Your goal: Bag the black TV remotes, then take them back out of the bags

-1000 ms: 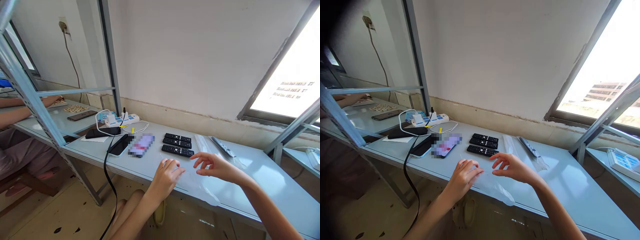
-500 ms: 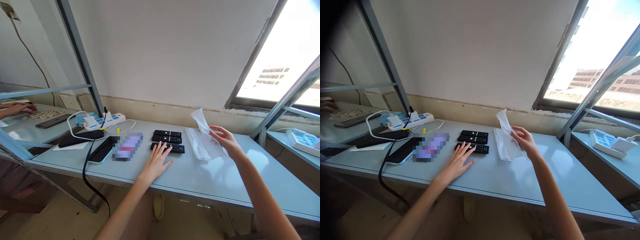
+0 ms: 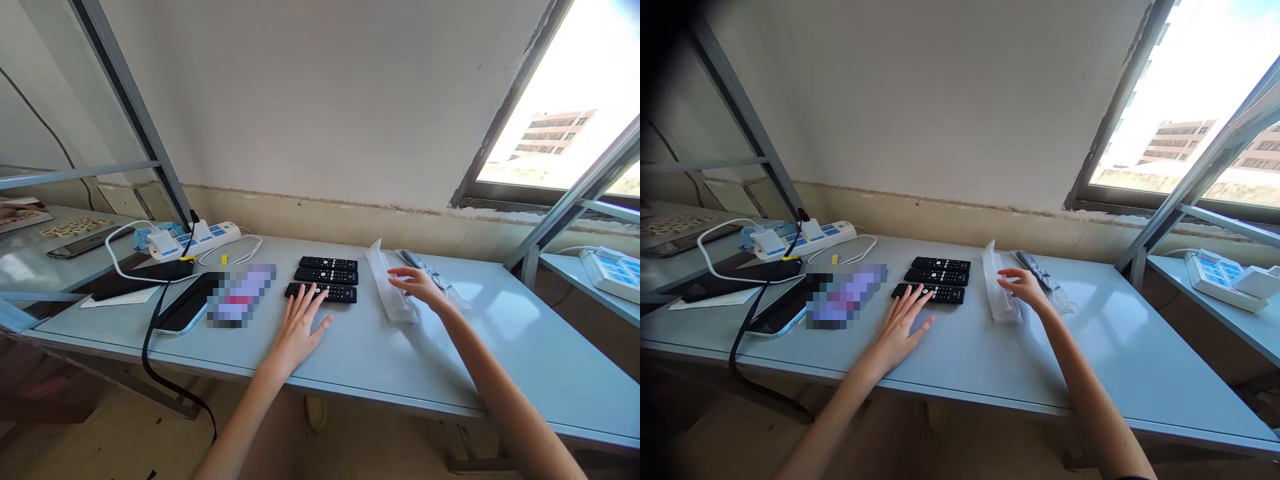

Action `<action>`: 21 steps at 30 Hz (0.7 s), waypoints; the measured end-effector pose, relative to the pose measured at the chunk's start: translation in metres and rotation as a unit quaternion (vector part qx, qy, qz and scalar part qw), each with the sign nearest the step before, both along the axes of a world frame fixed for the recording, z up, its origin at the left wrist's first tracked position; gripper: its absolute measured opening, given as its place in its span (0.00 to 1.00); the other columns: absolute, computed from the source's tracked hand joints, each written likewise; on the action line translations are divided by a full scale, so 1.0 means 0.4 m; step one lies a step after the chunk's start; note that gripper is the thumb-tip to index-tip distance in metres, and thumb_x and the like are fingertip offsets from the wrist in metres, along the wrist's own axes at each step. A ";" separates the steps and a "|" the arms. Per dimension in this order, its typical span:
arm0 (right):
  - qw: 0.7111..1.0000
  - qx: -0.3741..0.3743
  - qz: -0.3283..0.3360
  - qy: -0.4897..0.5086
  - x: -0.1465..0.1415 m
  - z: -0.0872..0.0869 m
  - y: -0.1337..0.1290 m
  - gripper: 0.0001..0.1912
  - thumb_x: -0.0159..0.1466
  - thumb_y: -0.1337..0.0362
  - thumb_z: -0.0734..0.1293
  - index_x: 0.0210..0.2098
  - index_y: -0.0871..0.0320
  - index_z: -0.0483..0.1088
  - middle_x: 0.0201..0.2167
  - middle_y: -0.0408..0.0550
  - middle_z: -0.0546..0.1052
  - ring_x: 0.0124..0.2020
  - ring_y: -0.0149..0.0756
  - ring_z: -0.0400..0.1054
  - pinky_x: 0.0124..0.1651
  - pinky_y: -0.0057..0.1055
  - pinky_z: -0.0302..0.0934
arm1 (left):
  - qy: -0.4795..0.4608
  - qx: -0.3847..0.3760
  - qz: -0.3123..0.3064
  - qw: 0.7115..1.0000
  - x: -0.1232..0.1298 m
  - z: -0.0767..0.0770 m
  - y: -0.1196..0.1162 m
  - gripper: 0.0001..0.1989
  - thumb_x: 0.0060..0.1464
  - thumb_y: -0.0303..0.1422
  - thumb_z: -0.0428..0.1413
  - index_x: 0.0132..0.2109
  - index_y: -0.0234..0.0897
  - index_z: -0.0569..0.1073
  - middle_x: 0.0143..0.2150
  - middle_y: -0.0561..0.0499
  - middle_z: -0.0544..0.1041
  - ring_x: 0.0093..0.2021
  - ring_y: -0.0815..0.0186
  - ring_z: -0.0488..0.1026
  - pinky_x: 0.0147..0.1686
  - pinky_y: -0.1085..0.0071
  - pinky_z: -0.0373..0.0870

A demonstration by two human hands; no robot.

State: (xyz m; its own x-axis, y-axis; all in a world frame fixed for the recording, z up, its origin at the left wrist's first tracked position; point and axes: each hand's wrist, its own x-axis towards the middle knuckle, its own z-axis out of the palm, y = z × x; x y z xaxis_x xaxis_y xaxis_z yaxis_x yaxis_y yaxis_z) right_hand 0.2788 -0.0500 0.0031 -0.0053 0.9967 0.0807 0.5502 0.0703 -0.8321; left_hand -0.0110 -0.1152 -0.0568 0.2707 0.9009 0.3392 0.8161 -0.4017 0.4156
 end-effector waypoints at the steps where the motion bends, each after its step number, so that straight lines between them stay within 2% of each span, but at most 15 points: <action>1: 1.000 0.016 -0.013 -0.008 0.003 -0.008 0.001 0.09 0.54 0.65 0.70 0.35 0.57 0.78 0.36 0.50 0.76 0.29 0.32 0.69 0.25 0.24 0.63 | -0.007 0.006 -0.003 1.000 -0.001 -0.002 -0.001 0.26 0.63 0.48 0.43 0.65 0.46 0.58 0.68 0.48 0.56 0.69 0.55 0.48 0.64 0.48 0.52; 5: 0.997 0.048 -0.066 -0.015 0.011 -0.032 0.005 0.08 0.53 0.67 0.68 0.31 0.57 0.77 0.30 0.46 0.76 0.23 0.29 0.66 0.24 0.24 0.61 | -0.030 0.025 0.004 0.999 -0.001 -0.009 -0.005 0.25 0.63 0.46 0.44 0.63 0.45 0.61 0.67 0.48 0.57 0.68 0.55 0.50 0.64 0.51 0.54; 9: 0.992 0.067 -0.109 0.001 0.017 -0.043 0.009 0.07 0.53 0.65 0.67 0.30 0.57 0.77 0.29 0.46 0.75 0.23 0.29 0.66 0.23 0.24 0.60 | -0.040 0.047 0.022 0.998 -0.001 -0.008 -0.007 0.21 0.62 0.43 0.46 0.59 0.44 0.66 0.65 0.49 0.61 0.67 0.56 0.53 0.63 0.53 0.57; 15: 0.978 0.113 -0.169 0.055 0.027 -0.050 0.001 0.15 0.58 0.56 0.62 0.36 0.57 0.75 0.33 0.49 0.75 0.30 0.35 0.71 0.22 0.24 0.62 | -0.051 0.068 0.023 0.996 -0.009 0.005 -0.011 0.18 0.60 0.39 0.47 0.54 0.43 0.71 0.62 0.48 0.66 0.65 0.55 0.58 0.58 0.54 0.64; 21: 0.964 0.143 -0.207 0.089 0.009 -0.058 -0.014 0.18 0.57 0.50 0.62 0.33 0.58 0.74 0.31 0.50 0.74 0.27 0.35 0.70 0.21 0.26 0.62 | -0.058 0.080 0.012 0.995 -0.019 0.010 -0.013 0.16 0.59 0.38 0.47 0.51 0.43 0.72 0.59 0.48 0.70 0.62 0.56 0.62 0.57 0.55 0.65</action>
State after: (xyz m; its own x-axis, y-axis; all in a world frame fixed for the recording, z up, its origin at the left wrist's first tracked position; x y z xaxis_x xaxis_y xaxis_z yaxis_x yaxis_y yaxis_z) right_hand 0.2824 -0.0555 -0.0202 0.4270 0.8478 0.3146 0.4310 0.1150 -0.8950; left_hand -0.0185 -0.1204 -0.0528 0.2003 0.8384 0.5070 0.7761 -0.4516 0.4401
